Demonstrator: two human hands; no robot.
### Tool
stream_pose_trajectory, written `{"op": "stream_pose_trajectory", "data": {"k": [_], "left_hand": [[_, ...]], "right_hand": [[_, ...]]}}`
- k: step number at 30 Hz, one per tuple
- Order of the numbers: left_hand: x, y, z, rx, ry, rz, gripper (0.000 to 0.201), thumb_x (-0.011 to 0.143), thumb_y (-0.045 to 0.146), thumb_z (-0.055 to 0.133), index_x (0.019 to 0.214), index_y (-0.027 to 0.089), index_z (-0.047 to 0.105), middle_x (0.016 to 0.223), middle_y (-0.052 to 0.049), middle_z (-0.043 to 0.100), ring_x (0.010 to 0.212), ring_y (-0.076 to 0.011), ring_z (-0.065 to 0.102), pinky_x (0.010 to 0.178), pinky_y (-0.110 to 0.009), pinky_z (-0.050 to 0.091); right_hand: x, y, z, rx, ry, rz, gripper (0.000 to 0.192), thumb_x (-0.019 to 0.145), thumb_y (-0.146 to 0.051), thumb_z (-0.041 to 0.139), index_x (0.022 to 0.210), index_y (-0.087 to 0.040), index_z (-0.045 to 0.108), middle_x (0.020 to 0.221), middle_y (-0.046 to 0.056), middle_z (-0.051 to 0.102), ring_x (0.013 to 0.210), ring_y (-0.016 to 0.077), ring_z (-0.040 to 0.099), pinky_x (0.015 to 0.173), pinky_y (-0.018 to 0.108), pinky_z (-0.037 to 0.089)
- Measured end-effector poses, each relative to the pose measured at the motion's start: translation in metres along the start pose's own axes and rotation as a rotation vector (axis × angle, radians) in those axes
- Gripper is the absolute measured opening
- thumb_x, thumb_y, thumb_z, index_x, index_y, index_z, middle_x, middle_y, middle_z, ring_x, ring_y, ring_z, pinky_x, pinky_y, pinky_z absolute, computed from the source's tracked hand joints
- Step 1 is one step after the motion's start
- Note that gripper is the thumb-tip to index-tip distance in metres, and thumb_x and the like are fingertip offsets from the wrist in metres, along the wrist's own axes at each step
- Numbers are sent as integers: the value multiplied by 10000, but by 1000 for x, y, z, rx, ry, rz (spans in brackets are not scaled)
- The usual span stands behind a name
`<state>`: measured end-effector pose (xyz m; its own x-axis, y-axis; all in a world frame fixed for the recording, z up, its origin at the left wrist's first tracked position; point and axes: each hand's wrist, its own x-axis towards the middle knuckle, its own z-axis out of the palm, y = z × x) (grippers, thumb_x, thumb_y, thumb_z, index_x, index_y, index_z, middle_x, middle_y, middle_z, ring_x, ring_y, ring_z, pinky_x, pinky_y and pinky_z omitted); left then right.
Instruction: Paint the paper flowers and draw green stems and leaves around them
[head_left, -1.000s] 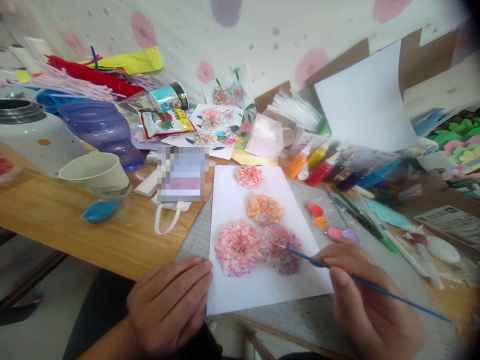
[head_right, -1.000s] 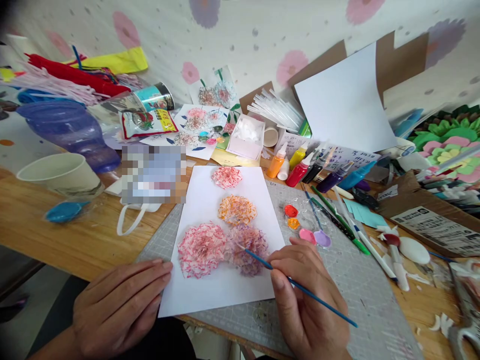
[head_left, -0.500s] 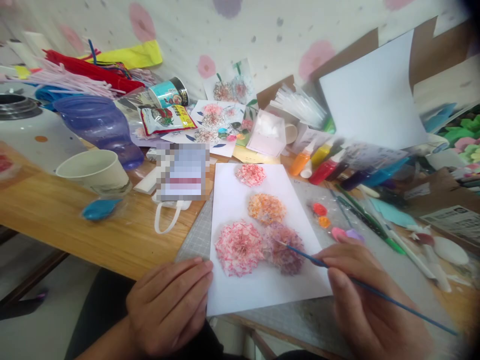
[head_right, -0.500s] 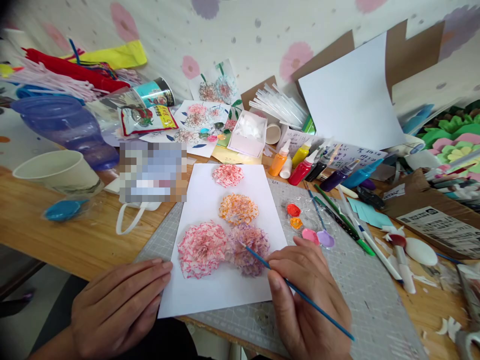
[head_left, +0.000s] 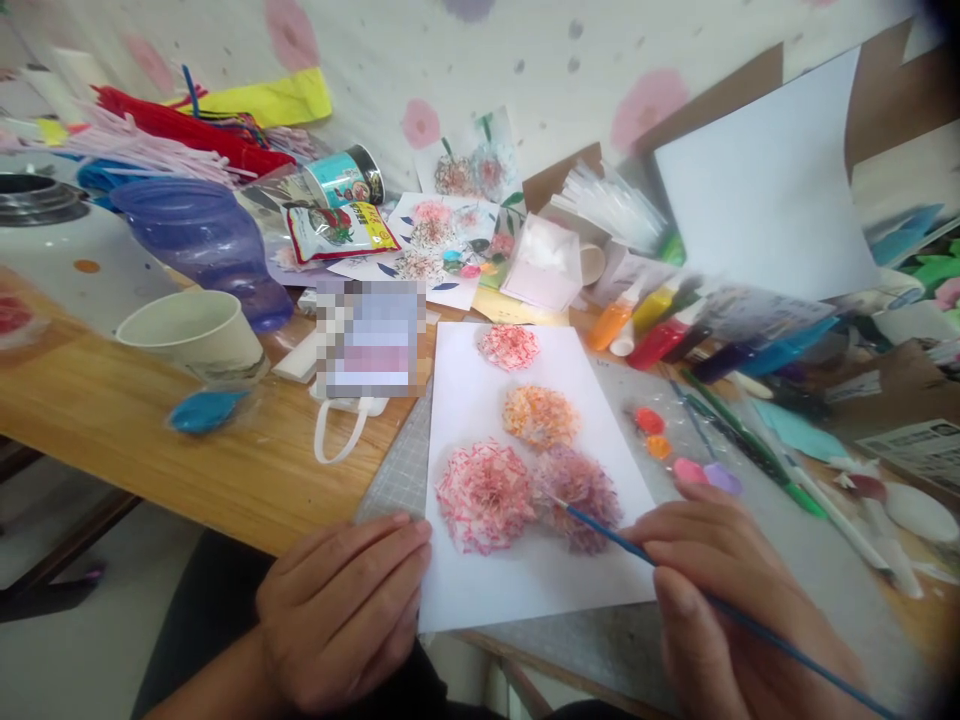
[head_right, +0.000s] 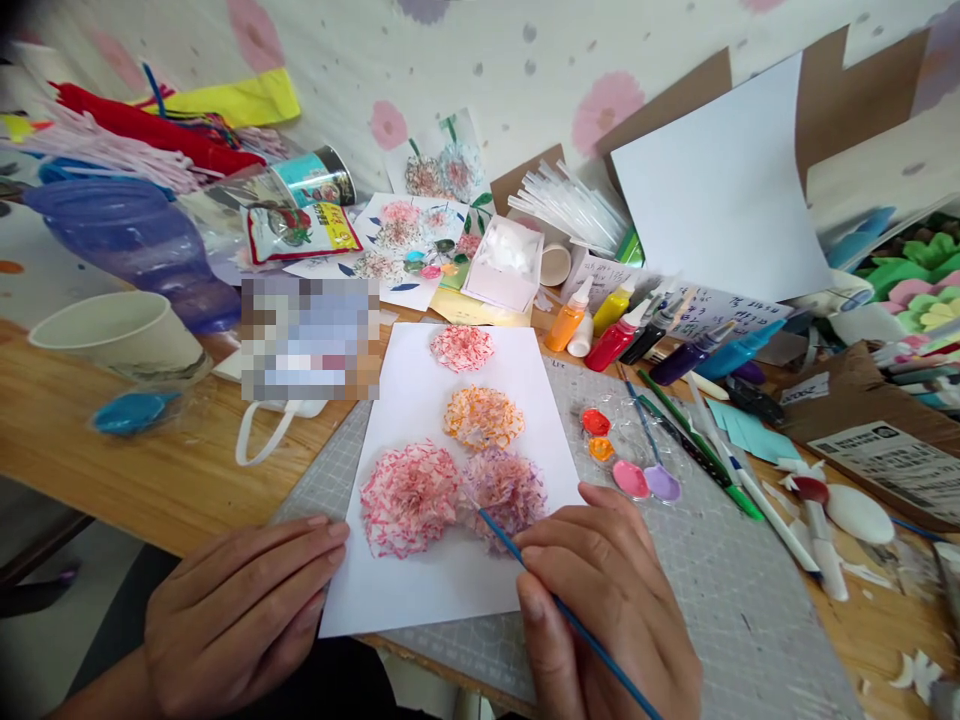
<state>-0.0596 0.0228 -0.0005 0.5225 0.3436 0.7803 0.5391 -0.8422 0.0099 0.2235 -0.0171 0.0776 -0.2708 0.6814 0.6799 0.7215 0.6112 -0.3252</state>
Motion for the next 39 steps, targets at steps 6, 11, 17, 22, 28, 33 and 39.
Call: {"op": "stream_pose_trajectory", "data": {"k": [6,11,17,22,28,33,39], "left_hand": [[-3,0,0,-3,-2,-21,200,768,105,621,933,104,732,993,-96,752,976,-228,679,791,-332,533],[-3,0,0,2,-4,-5,219,771,116,614,958,102,729,1008,-98,749,988,-224,673,789,-337,532],[-2,1,1,1,9,-12,205,771,119,614,939,103,730,993,-95,751,980,-222,676,791,-330,533],[-1,0,1,1,5,-11,207,767,114,614,940,102,728,987,-95,751,976,-223,677,789,-327,539],[1,0,-1,-2,2,1,196,763,107,617,923,98,728,972,-101,753,966,-224,679,767,-325,539],[1,0,-1,1,2,0,198,759,101,622,924,95,731,974,-100,754,974,-221,675,782,-331,534],[0,0,1,11,8,-12,190,779,109,604,922,106,728,979,-90,753,970,-218,679,774,-325,537]], "right_hand": [[5,3,1,-44,-36,-27,206,797,-25,553,968,-140,571,882,43,643,884,153,616,981,405,432],[4,1,2,-44,-46,-28,194,802,-32,551,958,-144,578,881,49,651,882,156,621,979,406,432],[1,2,2,-37,-34,-22,200,806,-35,544,969,-147,574,870,48,655,886,163,621,984,420,432],[2,1,0,-71,-51,-20,168,810,-48,547,932,-158,584,835,39,653,845,156,627,976,411,432],[4,1,-1,-71,-66,-51,176,792,-52,553,928,-160,582,809,37,641,815,165,631,938,421,449],[2,2,-3,-68,5,-13,208,779,-45,547,946,-164,581,823,35,657,820,167,646,962,414,439],[1,-1,-3,-68,-30,-34,196,779,-74,575,941,-182,595,794,24,669,800,180,664,929,411,468]]}}
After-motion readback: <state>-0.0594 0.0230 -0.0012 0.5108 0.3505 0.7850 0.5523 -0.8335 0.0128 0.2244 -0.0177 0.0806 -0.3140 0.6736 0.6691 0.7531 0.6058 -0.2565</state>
